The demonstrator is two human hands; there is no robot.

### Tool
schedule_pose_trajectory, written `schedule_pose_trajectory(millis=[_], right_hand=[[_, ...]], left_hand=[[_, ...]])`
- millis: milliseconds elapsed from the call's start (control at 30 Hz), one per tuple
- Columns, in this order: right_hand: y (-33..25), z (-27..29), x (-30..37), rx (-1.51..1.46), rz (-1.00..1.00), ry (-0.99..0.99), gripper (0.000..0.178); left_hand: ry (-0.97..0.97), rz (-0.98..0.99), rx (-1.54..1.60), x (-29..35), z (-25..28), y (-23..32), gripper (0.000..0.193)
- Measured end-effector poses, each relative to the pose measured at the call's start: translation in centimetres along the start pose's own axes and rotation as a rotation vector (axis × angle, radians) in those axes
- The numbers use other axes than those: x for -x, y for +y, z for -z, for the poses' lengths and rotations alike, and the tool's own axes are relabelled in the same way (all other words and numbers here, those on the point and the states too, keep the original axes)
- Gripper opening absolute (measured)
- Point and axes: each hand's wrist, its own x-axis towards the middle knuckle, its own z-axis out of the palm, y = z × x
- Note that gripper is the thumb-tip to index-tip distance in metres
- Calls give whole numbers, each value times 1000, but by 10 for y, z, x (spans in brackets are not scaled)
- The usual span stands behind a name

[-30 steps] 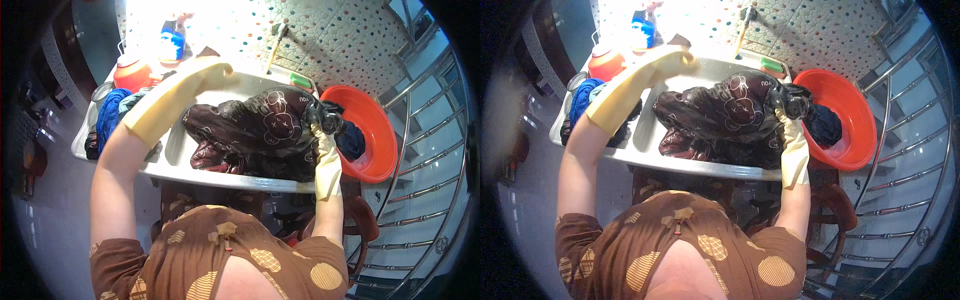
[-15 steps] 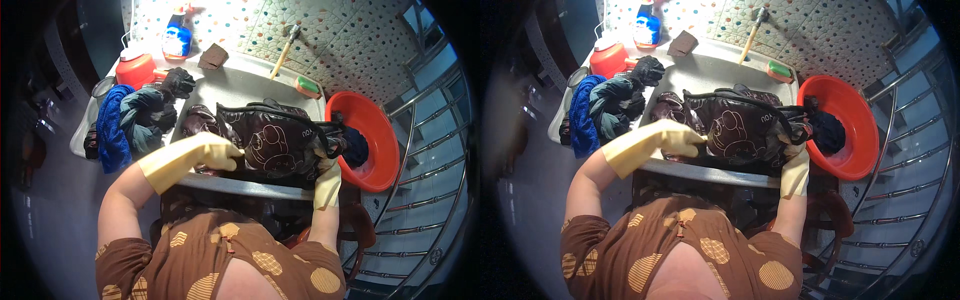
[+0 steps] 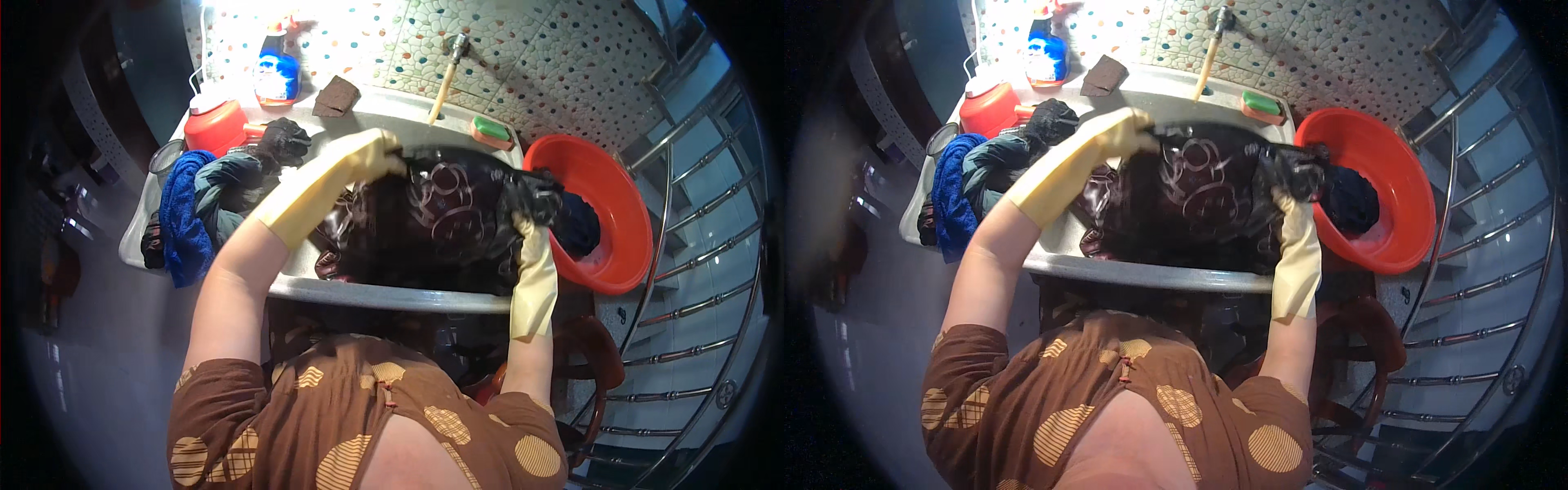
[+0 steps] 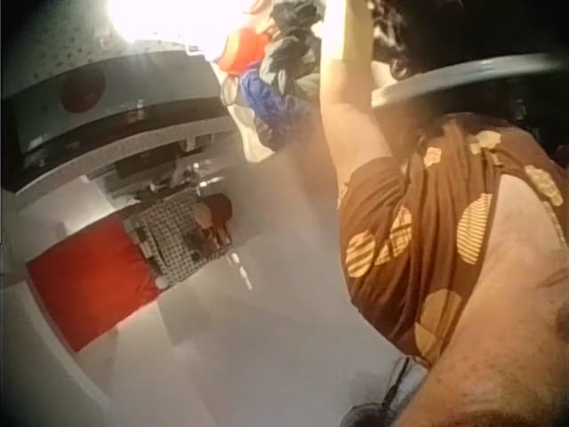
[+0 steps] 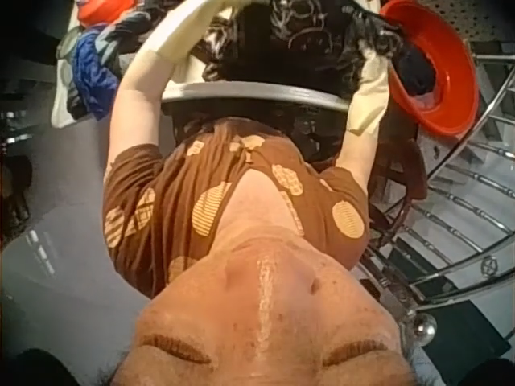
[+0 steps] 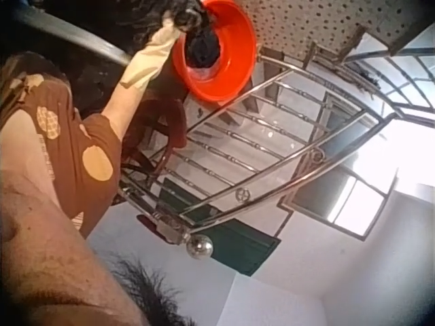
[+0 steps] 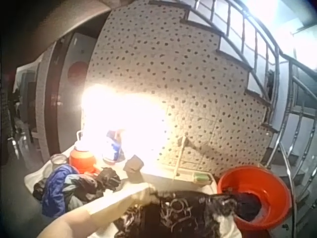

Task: Hand washing a dark patterned coat and other clothing items in a utility sink.

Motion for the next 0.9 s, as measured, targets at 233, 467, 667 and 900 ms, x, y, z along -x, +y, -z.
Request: schedule_pose_trajectory(millis=[233,467,667,900], right_hand=[[-31,-46,-38,90,144,125,43],[-74,-120,16,625,532,-400,77],[5,-87,2,780,713,-274,58],[50,-56,-12,536,352,122,33]], left_hand=[[33,-72,150,-27,89,131,49],[46,-259,-209,-44,85,189,59],[9,-233,-243,-24,10,228,11],[108,-265,455,54,-15,159,53]])
